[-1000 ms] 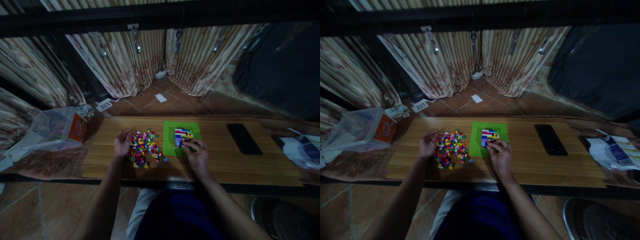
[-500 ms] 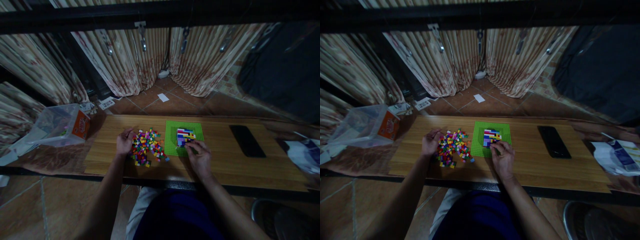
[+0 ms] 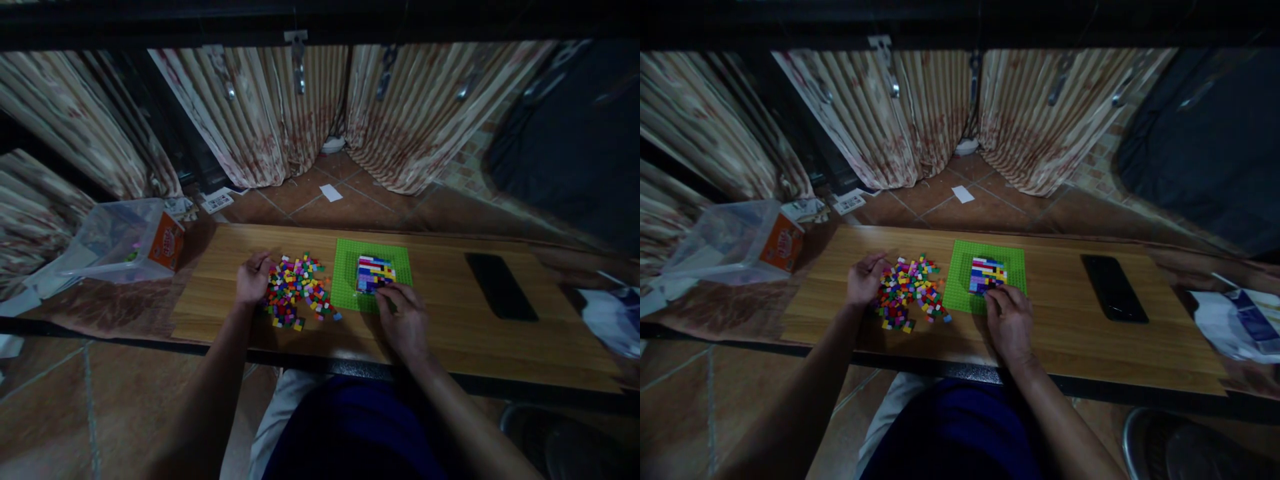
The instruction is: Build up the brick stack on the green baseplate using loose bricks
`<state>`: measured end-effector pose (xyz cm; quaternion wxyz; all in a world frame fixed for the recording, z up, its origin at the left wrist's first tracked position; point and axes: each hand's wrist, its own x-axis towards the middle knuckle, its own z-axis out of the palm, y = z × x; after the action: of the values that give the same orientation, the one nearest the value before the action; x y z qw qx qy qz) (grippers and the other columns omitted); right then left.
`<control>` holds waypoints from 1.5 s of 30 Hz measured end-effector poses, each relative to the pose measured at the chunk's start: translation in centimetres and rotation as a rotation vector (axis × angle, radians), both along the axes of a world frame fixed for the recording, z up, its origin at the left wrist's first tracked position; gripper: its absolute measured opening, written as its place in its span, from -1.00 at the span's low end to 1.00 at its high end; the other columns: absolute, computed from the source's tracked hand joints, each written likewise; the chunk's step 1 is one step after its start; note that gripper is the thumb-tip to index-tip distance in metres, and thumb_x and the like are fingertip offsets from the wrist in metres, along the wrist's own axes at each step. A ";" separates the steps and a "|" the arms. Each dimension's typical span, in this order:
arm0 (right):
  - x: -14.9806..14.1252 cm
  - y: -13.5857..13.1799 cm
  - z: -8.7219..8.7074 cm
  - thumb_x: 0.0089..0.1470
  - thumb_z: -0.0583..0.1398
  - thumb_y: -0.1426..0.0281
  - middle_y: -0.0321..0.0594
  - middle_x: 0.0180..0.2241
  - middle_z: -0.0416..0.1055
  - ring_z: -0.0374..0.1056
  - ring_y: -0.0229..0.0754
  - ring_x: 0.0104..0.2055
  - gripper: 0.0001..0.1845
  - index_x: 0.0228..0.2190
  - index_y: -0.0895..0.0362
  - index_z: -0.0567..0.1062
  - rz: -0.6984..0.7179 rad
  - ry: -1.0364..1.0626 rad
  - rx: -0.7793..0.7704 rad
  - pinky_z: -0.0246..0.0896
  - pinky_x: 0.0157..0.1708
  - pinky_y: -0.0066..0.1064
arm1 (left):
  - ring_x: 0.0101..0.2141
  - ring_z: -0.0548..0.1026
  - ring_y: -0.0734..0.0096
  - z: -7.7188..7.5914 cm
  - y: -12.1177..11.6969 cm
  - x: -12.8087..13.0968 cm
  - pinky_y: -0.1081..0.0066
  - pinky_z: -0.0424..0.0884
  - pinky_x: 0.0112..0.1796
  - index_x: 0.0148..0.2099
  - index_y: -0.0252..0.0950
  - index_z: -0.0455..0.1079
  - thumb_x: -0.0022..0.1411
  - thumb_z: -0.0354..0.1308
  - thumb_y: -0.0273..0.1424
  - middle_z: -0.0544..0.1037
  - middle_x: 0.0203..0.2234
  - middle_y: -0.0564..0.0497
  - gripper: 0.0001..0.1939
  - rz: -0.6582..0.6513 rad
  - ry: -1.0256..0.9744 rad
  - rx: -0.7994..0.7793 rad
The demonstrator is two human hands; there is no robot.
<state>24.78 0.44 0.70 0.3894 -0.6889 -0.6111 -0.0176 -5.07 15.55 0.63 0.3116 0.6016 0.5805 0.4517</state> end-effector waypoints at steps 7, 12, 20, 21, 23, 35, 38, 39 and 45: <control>-0.5 0.5 0.9 0.17 0.14 0.21 -0.12 -0.32 0.48 0.40 -0.10 -0.23 -0.71 -0.36 0.13 0.57 -0.017 0.102 0.041 0.32 -0.16 -0.23 | -0.29 0.60 0.31 0.0 -0.1 0.0 0.38 0.48 -0.17 -0.09 -0.35 0.48 0.20 0.08 -0.31 0.65 -0.37 -0.04 -0.70 -0.009 0.006 -0.007; -0.5 1.0 1.4 0.11 0.19 0.16 -0.14 -0.36 0.48 0.41 -0.09 -0.27 -0.70 -0.44 0.12 0.55 -0.069 0.191 0.015 0.30 -0.23 -0.25 | -0.29 0.60 0.31 0.0 0.0 0.0 0.38 0.48 -0.16 -0.10 -0.35 0.49 0.20 0.08 -0.31 0.65 -0.38 -0.04 -0.70 -0.004 0.005 -0.007; -0.4 1.7 1.9 0.01 0.23 0.11 -0.12 -0.38 0.48 0.39 -0.07 -0.31 -0.68 -0.46 0.13 0.54 -0.187 0.206 -0.067 0.23 -0.26 -0.26 | -0.30 0.59 0.32 0.3 -0.2 0.2 0.39 0.49 -0.16 -0.13 -0.35 0.49 0.20 0.08 -0.33 0.65 -0.38 -0.02 -0.73 -0.017 0.003 0.006; -0.4 1.7 1.9 0.00 0.23 0.11 -0.12 -0.36 0.48 0.38 -0.05 -0.30 -0.68 -0.44 0.13 0.54 -0.205 0.201 -0.072 0.23 -0.25 -0.24 | -0.30 0.59 0.32 0.3 -0.2 0.2 0.39 0.49 -0.16 -0.13 -0.35 0.49 0.21 0.08 -0.33 0.65 -0.38 -0.03 -0.73 -0.020 0.004 0.007; -0.4 1.8 2.1 -0.03 0.25 0.11 -0.10 -0.34 0.48 0.37 -0.02 -0.24 -0.68 -0.42 0.13 0.53 -0.243 0.186 -0.077 0.22 -0.19 -0.20 | -0.30 0.59 0.32 0.4 -0.3 0.1 0.39 0.49 -0.17 -0.11 -0.35 0.49 0.21 0.08 -0.33 0.65 -0.38 -0.03 -0.73 -0.019 0.003 0.005; 0.6 3.0 1.0 -0.22 0.30 0.03 -0.08 -0.33 0.47 0.35 -0.04 -0.29 -0.57 -0.43 0.14 0.53 -0.306 0.332 -0.205 0.22 -0.22 -0.19 | -0.30 0.59 0.30 -0.3 -0.1 0.0 0.37 0.49 -0.18 -0.09 -0.34 0.48 0.19 0.08 -0.32 0.65 -0.37 -0.03 -0.70 -0.024 -0.025 -0.014; 0.9 3.5 0.7 -0.27 0.32 0.04 -0.12 -0.37 0.49 0.36 -0.06 -0.32 -0.58 -0.45 0.13 0.51 -0.299 0.395 -0.214 0.22 -0.25 -0.21 | -0.29 0.59 0.30 -0.4 0.0 0.0 0.36 0.49 -0.15 -0.11 -0.34 0.49 0.19 0.09 -0.31 0.65 -0.38 -0.02 -0.71 -0.020 -0.015 -0.011; 1.0 3.6 0.7 -0.28 0.33 0.05 -0.13 -0.39 0.49 0.36 -0.06 -0.33 -0.58 -0.46 0.12 0.51 -0.296 0.418 -0.223 0.22 -0.26 -0.22 | -0.29 0.59 0.30 -0.4 0.0 0.0 0.36 0.49 -0.15 -0.11 -0.33 0.49 0.19 0.09 -0.31 0.65 -0.38 -0.02 -0.71 -0.018 -0.016 -0.010; 1.3 3.7 0.3 -0.31 0.36 0.06 -0.17 -0.41 0.50 0.37 -0.09 -0.35 -0.57 -0.46 0.13 0.51 -0.251 0.548 -0.214 0.21 -0.30 -0.27 | -0.29 0.59 0.30 -0.1 -0.2 0.1 0.35 0.49 -0.16 -0.10 -0.33 0.48 0.20 0.09 -0.33 0.65 -0.35 -0.04 -0.72 -0.020 -0.045 -0.023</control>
<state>26.11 4.13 1.02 0.4596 -0.7750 -0.3921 0.1853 -4.94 15.35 0.53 0.3363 0.5933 0.5725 0.4552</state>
